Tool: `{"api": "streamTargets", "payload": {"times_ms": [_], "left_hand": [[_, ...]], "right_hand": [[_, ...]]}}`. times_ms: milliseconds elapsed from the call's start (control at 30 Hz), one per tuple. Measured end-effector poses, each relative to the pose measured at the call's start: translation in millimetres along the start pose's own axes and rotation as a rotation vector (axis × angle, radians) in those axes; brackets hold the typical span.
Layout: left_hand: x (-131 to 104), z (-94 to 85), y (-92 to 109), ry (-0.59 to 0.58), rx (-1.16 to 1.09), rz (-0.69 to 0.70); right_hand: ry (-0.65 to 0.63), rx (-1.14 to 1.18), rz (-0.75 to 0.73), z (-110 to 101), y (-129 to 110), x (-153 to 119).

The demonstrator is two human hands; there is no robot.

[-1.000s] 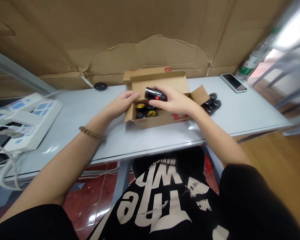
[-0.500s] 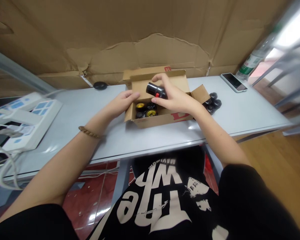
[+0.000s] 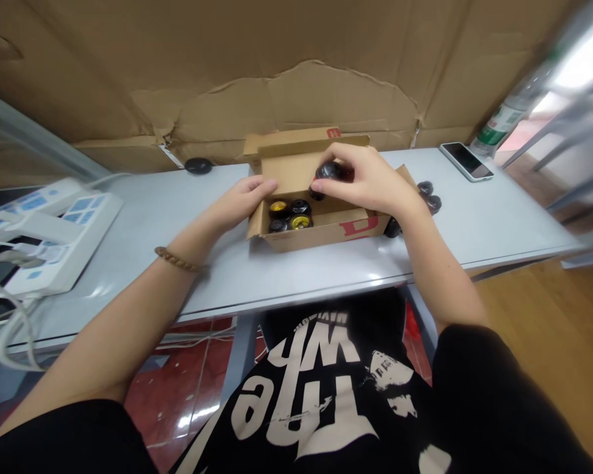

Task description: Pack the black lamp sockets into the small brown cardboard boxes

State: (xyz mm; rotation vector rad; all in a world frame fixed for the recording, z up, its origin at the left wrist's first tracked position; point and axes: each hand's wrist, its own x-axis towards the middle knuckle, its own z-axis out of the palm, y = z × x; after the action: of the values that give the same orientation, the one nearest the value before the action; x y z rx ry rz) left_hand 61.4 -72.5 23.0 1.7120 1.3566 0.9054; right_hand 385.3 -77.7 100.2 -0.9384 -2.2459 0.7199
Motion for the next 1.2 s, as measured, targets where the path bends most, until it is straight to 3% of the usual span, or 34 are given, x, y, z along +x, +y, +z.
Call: {"api": "streamTargets", "payload": {"times_ms": [267,467,667,833,1200], "left_hand": [[-0.4,-0.2,1.2,-0.009,0.023,-0.012],[-1.5,0.1,3.3,-0.007,0.027,-0.013],[-1.5,-0.5,2.5,-0.008,0.029,-0.006],[-0.9,-0.2,2.2,0.007,0.045,-0.012],[0.9,1.4,2.1,0.015,0.055,-0.017]], "right_hand": [[-0.273,-0.162,0.113,6.7,3.9,2.7],[-0.242,-0.167,0.074,6.6,2.8,0.5],[-0.217,-0.19,0.136,3.3,2.9,-1.2],[-0.202,-0.175,0.075,3.0,4.7,0.2],[-0.364,-0.17,0.116,11.1,1.6,4.6]]}}
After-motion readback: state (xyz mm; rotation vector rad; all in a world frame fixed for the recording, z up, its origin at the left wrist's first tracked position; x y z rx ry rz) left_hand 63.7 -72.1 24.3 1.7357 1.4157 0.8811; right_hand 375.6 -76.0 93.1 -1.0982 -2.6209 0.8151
